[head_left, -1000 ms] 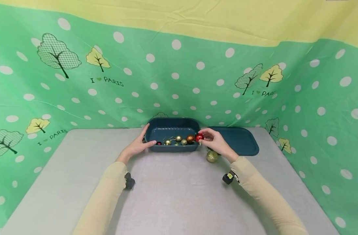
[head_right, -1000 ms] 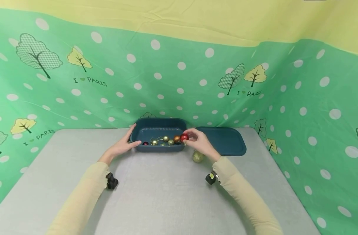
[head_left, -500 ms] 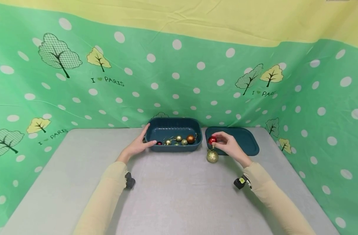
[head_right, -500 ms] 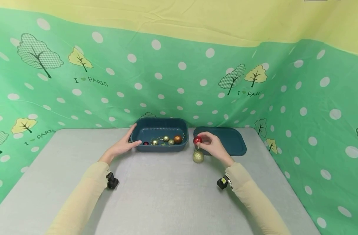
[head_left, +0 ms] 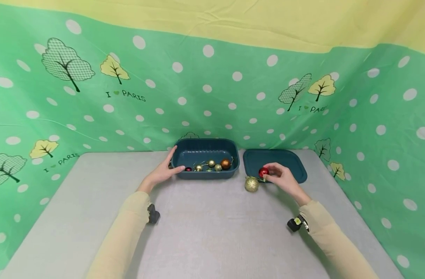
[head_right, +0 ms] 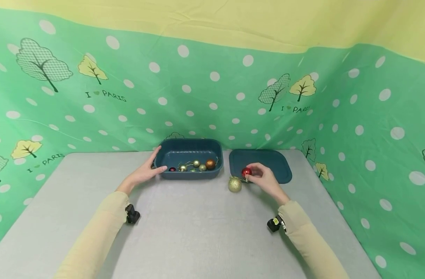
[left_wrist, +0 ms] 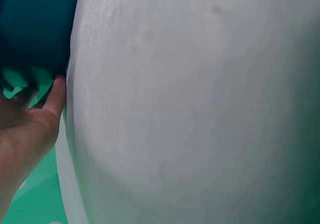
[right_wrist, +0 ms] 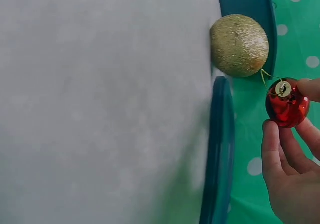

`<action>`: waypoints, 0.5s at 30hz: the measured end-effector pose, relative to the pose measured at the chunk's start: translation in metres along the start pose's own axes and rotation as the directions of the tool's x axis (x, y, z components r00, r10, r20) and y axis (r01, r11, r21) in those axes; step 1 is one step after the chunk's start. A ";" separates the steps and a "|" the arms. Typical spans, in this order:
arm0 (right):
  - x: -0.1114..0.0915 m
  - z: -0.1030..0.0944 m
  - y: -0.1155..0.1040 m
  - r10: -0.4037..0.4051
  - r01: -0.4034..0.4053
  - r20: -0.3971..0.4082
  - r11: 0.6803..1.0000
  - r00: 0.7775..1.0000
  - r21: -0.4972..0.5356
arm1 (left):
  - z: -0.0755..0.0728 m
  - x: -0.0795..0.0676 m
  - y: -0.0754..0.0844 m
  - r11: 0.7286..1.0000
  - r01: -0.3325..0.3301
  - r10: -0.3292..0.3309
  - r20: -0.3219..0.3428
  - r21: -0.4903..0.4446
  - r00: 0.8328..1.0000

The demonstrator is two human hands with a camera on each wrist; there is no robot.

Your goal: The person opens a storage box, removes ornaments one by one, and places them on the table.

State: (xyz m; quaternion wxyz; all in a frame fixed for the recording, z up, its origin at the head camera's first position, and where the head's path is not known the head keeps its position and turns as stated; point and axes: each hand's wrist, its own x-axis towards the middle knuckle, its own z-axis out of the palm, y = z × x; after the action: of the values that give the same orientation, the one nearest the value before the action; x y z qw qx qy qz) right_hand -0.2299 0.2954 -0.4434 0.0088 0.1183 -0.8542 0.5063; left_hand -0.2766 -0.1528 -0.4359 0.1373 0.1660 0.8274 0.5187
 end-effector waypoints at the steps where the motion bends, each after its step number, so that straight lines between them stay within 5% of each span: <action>1: 0.000 0.000 0.004 -0.003 0.003 0.004 1.000 1.000 0.005 | 0.000 0.000 0.000 1.000 -0.001 0.001 0.000 -0.001 1.000; 15: -0.010 0.008 0.024 0.018 -0.016 0.055 0.999 0.998 -0.037 | 0.000 0.000 0.000 1.000 0.004 -0.004 0.004 -0.008 1.000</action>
State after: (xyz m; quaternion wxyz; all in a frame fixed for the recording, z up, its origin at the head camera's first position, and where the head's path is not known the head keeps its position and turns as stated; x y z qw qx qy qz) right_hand -0.2241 0.3013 -0.4697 -0.0168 0.1248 -0.8643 0.4870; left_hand -0.2766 -0.1533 -0.4357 0.1409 0.1649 0.8253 0.5214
